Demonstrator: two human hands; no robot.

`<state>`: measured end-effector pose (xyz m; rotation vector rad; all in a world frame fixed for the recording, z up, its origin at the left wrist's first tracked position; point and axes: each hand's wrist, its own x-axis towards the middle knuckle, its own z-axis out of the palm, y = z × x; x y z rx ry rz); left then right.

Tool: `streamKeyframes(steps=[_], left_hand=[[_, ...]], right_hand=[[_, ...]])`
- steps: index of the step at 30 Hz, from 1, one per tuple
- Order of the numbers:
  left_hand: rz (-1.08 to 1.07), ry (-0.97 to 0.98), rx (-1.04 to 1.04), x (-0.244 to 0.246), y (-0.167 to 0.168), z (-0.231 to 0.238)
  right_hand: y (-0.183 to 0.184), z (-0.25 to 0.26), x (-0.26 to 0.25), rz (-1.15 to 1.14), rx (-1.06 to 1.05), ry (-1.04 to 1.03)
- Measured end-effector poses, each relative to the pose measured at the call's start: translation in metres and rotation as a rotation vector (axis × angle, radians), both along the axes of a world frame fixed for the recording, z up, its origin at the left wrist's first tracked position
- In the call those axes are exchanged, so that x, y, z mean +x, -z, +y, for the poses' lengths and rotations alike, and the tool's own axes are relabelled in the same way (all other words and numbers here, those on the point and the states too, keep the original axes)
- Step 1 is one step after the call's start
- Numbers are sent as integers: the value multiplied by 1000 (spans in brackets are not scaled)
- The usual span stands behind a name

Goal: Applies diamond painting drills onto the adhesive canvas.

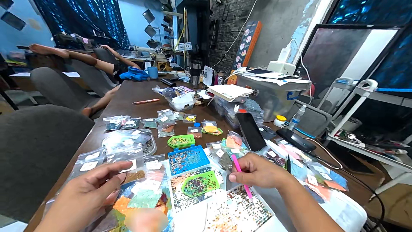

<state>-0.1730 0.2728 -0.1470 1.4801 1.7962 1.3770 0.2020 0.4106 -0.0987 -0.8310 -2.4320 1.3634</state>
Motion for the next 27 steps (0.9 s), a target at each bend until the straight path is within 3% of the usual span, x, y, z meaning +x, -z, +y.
streamKeyframes(steps=[5,12,20,27], left_hand=[[13,-7,26,3,1,1],[117,17,75,7,5,4],[96,12,117,11,4,6],[91,25,114,13,3,6]], right_hand=[[2,-2,-1,85,52,-9],[-1,-20,12,238,11,198],[35,-60,9,455,44,729],[41,-56,9,482,36,824]])
